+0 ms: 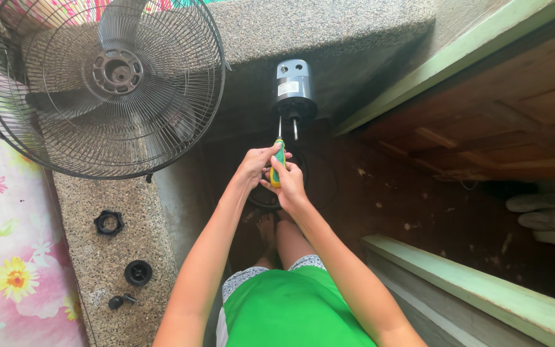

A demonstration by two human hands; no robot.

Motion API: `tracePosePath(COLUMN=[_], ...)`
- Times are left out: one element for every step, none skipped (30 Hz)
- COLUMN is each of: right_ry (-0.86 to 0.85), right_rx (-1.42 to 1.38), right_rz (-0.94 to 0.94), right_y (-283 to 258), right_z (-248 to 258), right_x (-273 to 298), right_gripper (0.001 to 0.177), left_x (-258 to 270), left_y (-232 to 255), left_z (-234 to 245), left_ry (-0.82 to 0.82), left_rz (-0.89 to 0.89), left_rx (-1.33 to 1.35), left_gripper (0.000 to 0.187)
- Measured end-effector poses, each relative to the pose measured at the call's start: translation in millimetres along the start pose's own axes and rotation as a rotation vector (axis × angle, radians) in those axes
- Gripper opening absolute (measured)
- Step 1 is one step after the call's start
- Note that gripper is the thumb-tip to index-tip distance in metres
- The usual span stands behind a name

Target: The person uses a screwdriver to remove and reinsert screws into the fan motor housing. They repeatedly loosen and tighten the screws on the motor casing while handling small black plastic parts on the countertop.

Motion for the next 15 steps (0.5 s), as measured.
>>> tracePosePath(right_ry=[0.042,0.05,0.057,0.066,0.054,0.044,0.034,0.024,0.013,0.001,0.008,0.017,0.026,0.02,0.015], right_rx=[0.052,0.057,0.062,0.069,0.075,0.083,0.09,0.091,0.092,0.091,0.109,0.127,0.144,0.149,0.154], right_rz=[0.034,0.036,0.037,0.036,0.028,0.019,0.011,0.006,0.001,-0.003,-0.009,-0.016,-0.023,-0.02,-0.017], right_y=[-1.8,-2.8,-4.3,-5.6,-7.1,-8.4,-9.0,-9.2,-9.3,-9.0,-8.5,-7.0,-6.2,-5.7,-5.4], right_z=[2.9,3.3,4.9,9.2,12.4,15.9,18.5,20.1,21.8,22.0,23.9,26.9,29.7,32.2,34.9], right_x=[-0.5,-2.2,-3.4,-2.2,-0.9,1.4,4.2,7.6,12.2,16.5,21.3,27.7,32.2,37.7,42.9], right_gripper=[0.026,0.026,0.026,0.027,0.027,0.027,0.028,0.028,0.029,0.029,0.03,0.03,0.031,0.03,0.03], left_x=[1.4,1.3,0.6,1.0,1.3,2.7,5.7,8.6,4.2,0.0,-3.3,-6.2,-9.0,-19.6,-29.3], left_y=[1.9,5.8,10.7,18.2,27.9,37.9,53.1,69.8,79.3,90.9,103.6,114.7,124.1,121.3,117.5], left_z=[-0.3,-0.8,-0.7,5.2,10.5,14.6,16.3,15.9,13.5,11.3,6.1,0.7,-4.9,-2.2,1.2], left_ry=[0.021,0.043,0.064,0.178,0.292,0.407,0.479,0.55,0.598,0.646,0.641,0.634,0.626,0.594,0.561], left_rz=[-0.04,-0.084,-0.128,-0.203,-0.276,-0.347,-0.463,-0.581,-0.573,-0.566,-0.607,-0.645,-0.683,-0.546,-0.409], left_rx=[-0.055,-0.109,-0.162,-0.224,-0.286,-0.347,-0.396,-0.445,-0.511,-0.579,-0.602,-0.626,-0.65,-0.61,-0.568], left_gripper=[0.038,0.04,0.041,0.041,0.042,0.043,0.044,0.047,0.051,0.056,0.062,0.069,0.075,0.089,0.102])
Point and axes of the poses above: each hand's wrist, its own x-axis away from the middle knuckle, its own z-axis out of the back of the hand, y = z × x, the point moved 8 cm from there along -x, towards the middle knuckle, and after that the axes turned 9 degrees about z, right-handed, at the moved point
